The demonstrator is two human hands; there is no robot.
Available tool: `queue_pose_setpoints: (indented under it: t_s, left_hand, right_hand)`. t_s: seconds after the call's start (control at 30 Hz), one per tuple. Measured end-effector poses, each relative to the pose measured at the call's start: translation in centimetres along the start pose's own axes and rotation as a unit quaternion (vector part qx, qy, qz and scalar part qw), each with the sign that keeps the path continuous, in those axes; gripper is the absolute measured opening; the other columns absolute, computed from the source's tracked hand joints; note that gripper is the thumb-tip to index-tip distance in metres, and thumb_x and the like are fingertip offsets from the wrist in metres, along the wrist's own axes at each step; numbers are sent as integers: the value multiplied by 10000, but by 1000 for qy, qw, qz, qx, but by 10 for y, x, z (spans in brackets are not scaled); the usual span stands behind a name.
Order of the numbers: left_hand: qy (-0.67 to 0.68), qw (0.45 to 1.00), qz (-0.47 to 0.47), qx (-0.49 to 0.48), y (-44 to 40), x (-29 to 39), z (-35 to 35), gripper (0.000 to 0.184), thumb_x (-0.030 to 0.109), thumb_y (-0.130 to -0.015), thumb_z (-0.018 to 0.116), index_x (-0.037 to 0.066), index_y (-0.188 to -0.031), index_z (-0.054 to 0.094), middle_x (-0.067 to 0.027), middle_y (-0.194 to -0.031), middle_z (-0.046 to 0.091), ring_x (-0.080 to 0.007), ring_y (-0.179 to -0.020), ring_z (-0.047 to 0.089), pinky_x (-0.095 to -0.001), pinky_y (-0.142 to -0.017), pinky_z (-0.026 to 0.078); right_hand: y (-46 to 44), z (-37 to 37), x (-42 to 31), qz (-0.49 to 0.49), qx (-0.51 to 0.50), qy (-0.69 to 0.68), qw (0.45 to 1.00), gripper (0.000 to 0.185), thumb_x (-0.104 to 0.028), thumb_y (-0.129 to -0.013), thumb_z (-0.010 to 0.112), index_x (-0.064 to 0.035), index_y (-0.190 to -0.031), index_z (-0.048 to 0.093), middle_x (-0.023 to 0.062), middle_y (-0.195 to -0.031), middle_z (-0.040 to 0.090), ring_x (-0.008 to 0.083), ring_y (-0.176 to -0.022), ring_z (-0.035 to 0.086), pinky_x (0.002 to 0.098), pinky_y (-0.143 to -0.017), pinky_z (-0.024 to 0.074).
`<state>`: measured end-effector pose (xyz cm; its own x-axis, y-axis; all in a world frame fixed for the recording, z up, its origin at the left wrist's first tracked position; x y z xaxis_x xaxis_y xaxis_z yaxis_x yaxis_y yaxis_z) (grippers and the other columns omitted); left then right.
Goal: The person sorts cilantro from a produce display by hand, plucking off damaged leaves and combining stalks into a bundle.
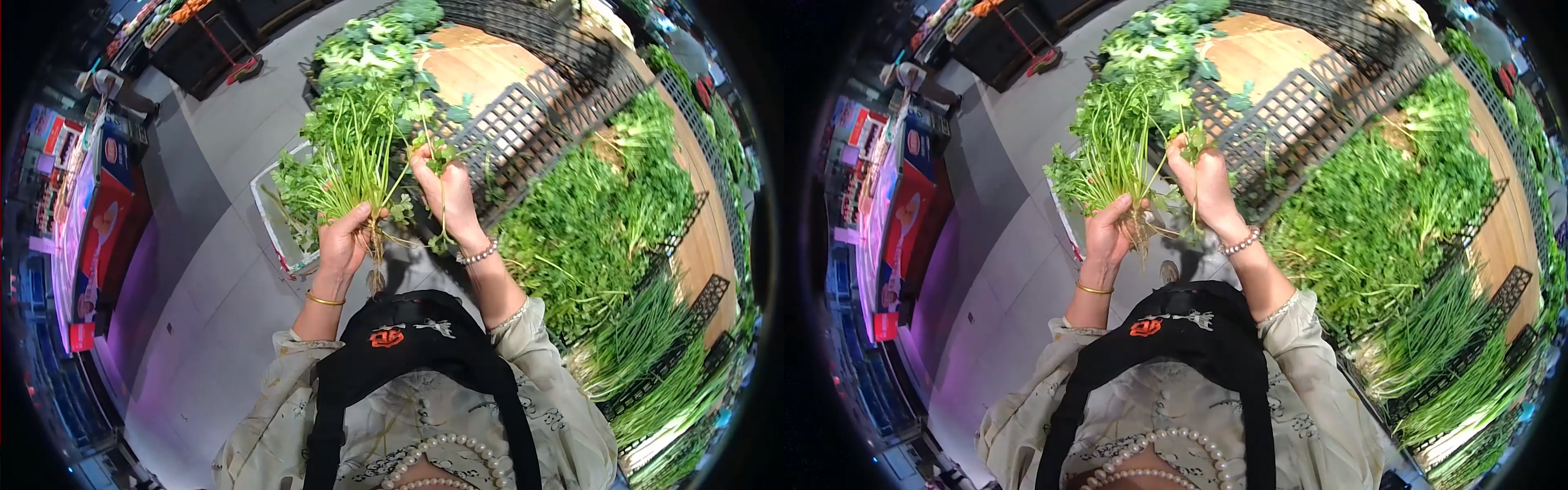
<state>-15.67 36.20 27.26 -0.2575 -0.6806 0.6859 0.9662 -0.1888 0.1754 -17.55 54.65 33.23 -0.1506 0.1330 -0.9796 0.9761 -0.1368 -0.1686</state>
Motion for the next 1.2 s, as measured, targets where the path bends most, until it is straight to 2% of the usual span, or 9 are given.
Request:
queue_pose_setpoints:
  t_s: [0.13, 0.33, 0.5, 0.6, 0.77, 0.87, 0.97, 1.07, 1.2]
  left_hand:
    - [29, 999, -20, 34, -14, 50, -58, 281, -4, -875, 570, -82, -1144, 549, -169, -989, 659, -265, -841, 674, -355, -730, 590]
    - [123, 987, -25, 99, -31, 99, -139, 190, -34, -874, 546, -115, -1042, 583, -186, -936, 662, -274, -812, 668, -346, -726, 570]
    - [77, 977, 121, 157, -25, 130, -185, 256, -46, -855, 552, -69, -1110, 539, -162, -925, 657, -249, -795, 666, -336, -715, 570]
    - [2, 965, 169, 202, -9, 149, -206, 246, -2, -866, 572, -85, -1098, 563, -154, -957, 650, -239, -793, 648, -330, -745, 551]
    - [-24, 944, 208, 256, 12, 165, -247, 319, -78, -837, 566, -43, -1150, 515, -158, -973, 641, -246, -799, 656, -350, -705, 575]
    - [-32, 930, 227, 287, 20, 171, -260, 334, -116, -830, 541, -50, -1155, 498, -162, -993, 633, -254, -797, 658, -355, -694, 587]
    - [-33, 919, 223, 324, 27, 172, -269, 348, -146, -826, 521, -54, -1160, 488, -165, -1003, 629, -257, -794, 659, -353, -688, 593]
    - [-29, 911, 235, 336, 28, 173, -273, 348, -156, -824, 519, -53, -1155, 490, -163, -998, 631, -255, -796, 661, -350, -695, 595]
    - [-33, 920, 229, 316, 22, 170, -282, 345, -155, -825, 524, -51, -1153, 492, -160, -993, 633, -254, -799, 663, -351, -694, 596]
  right_hand:
    - [-31, 75, 3, 147, -88, -297, 939, 103, -156, -936, 532, -82, -869, 509, -60, -636, 439, 17, -495, 368, 196, -415, 273]
    - [-77, 181, -6, 136, -182, -272, 935, 138, -137, -931, 483, -105, -804, 441, -63, -635, 371, 28, -499, 326, 205, -436, 262]
    - [-90, 256, -7, 159, -222, -168, 947, 130, -214, -976, 502, -97, -920, 486, -46, -630, 387, 38, -481, 329, 200, -408, 261]
    - [-112, 276, 9, 169, -194, -225, 940, 181, -242, -978, 512, -67, -933, 528, -45, -642, 444, 24, -486, 352, 188, -417, 275]
    - [-153, 330, 27, 51, -279, 2, 959, 250, -257, -943, 521, -23, -888, 587, -36, -625, 493, 73, -552, 446, 246, -489, 353]
    - [-169, 378, 75, 46, -365, 135, 920, 516, -243, -821, 679, 21, -1212, 470, 139, -987, 604, 222, -849, 606, 324, -727, 505]
    - [-176, 420, 155, -114, -374, 324, 861, 733, -189, -768, 705, 28, -1358, 329, 244, -1295, 458, 342, -1149, 526, 370, -976, 440]
    - [-164, 427, 134, -110, -431, 318, 837, 722, -166, -767, 706, 6, -1370, 347, 263, -1287, 456, 378, -1274, 392, 371, -1085, 325]
    - [-144, 413, 59, -246, -357, 123, 893, 427, -40, -826, 604, -58, -1245, 522, 136, -1223, 520, 283, -1081, 563, 358, -907, 468]
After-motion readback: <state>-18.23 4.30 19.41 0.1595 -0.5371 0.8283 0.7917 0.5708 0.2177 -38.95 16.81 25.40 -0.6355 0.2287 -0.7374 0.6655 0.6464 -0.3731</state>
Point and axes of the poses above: each hand's wrist, its own y-axis away from the middle knuckle, its own z-axis out of the palm, x = y × z, the point moved 2 cm from there along -y, towards the middle knuckle
